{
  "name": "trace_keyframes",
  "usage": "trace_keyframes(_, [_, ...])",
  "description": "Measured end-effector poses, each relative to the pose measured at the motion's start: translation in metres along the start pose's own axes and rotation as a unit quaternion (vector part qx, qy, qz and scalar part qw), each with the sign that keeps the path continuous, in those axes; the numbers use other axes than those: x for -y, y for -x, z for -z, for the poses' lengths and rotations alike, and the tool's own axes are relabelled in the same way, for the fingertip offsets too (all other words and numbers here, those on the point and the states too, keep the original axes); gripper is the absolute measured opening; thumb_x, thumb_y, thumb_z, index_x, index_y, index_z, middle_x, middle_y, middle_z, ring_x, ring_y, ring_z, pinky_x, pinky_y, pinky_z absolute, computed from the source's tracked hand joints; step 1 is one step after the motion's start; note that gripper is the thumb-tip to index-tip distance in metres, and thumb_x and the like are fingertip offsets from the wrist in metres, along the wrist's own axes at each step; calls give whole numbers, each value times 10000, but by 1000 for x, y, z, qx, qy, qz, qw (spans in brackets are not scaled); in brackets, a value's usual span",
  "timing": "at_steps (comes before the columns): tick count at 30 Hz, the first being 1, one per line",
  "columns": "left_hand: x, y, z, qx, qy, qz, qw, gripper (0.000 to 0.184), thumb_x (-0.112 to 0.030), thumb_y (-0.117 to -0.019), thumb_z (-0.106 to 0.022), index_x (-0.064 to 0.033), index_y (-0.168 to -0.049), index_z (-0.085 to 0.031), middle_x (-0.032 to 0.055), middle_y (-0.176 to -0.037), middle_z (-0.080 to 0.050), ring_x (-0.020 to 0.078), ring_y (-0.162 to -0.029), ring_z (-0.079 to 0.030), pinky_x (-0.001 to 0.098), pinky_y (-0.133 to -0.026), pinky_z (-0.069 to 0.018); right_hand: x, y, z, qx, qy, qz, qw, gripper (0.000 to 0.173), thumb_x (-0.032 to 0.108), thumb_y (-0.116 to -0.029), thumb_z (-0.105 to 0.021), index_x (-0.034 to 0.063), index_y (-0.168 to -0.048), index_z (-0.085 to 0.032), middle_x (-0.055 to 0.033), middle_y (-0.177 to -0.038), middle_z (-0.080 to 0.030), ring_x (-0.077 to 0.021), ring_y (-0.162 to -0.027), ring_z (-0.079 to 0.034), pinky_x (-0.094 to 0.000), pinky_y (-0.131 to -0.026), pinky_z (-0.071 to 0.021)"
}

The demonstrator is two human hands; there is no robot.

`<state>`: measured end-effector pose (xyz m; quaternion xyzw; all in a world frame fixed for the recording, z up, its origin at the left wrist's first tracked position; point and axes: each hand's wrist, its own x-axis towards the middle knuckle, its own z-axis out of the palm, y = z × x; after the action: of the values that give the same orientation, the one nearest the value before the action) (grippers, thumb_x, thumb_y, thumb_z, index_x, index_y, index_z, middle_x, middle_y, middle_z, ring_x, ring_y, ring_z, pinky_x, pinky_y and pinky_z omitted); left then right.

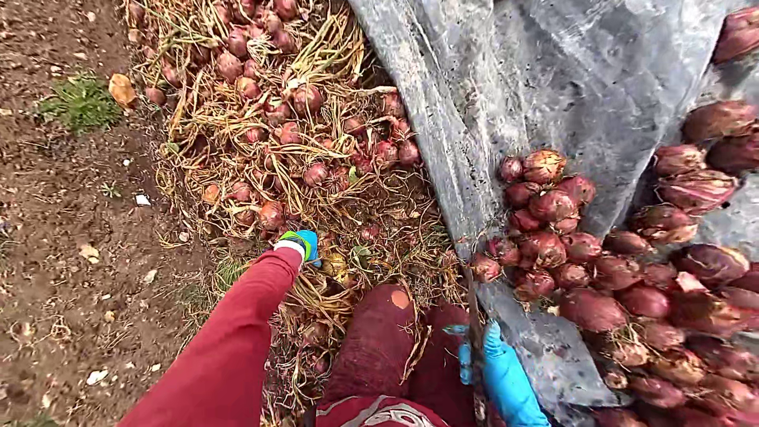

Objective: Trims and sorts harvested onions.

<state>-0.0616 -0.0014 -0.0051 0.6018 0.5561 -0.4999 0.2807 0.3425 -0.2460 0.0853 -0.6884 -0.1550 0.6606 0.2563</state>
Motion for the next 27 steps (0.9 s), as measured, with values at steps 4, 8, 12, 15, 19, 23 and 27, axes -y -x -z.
trace_keyframes(4, [11,36,15,-9,68,17,997,573,-534,-750,-832,-32,-1003,-722,192,-999,-728,378,-969,-717,656,-822,-566,19,-3,-13,-10,-55,3,998,728,530,-1097,-159,29,-1108,-687,-80,-564,-573,-206,-422,-554,-380,-415,-531])
trace_keyframes(8, [12,97,28,-85,217,35,972,711,-634,-706,-842,-129,-1188,-707,142,-1057,-744,347,-1031,-714,648,-888,-561,80,34,-64,141,-158,114,971,818,747,-1000,-206,71,-1001,-668,-24,-535,-542,-166,-408,-553,-353,-409,-542])
trace_keyframes(12, [-11,173,25,-193,392,-12,900,643,-511,-728,-896,-124,-1206,-710,132,-1016,-753,317,-982,-726,627,-883,-572,126,49,-146,330,-97,235,909,872,879,-868,-327,97,-984,-695,-2,-586,-579,-126,-458,-579,-314,-446,-547])
trace_keyframes(15, [-13,205,5,-228,486,-61,842,569,-412,-757,-901,-141,-1220,-715,87,-1029,-770,253,-976,-745,569,-886,-604,119,-13,-180,188,8,193,963,871,795,-970,-189,77,-1015,-681,-46,-571,-538,-169,-444,-507,-352,-441,-484])
trace_keyframes(19, [7,219,-40,-219,663,-151,700,464,-309,-817,-870,-103,-1202,-715,83,-1043,-774,204,-933,-746,436,-816,-624,103,-13,-132,100,-3,205,974,961,810,-945,-44,108,-1054,-691,-79,-568,-541,-204,-448,-529,-399,-449,-515])
trace_keyframes(23, [-16,244,-70,-150,764,-288,558,408,-210,-790,-853,-85,-1139,-682,74,-771,-665,123,-557,-563,294,-519,-502,50,21,-81,140,44,143,979,873,705,-1025,-101,55,-1119,-675,-99,-619,-599,-217,-481,-586,-389,-474,-550])
trace_keyframes(27, [-51,265,-64,-151,614,-344,694,429,-347,-863,-797,-68,-1167,-681,70,-770,-672,132,-548,-567,302,-537,-516,14,61,-83,221,71,181,956,811,779,-949,-370,44,-1089,-683,-45,-640,-609,-173,-498,-591,-346,-493,-552])
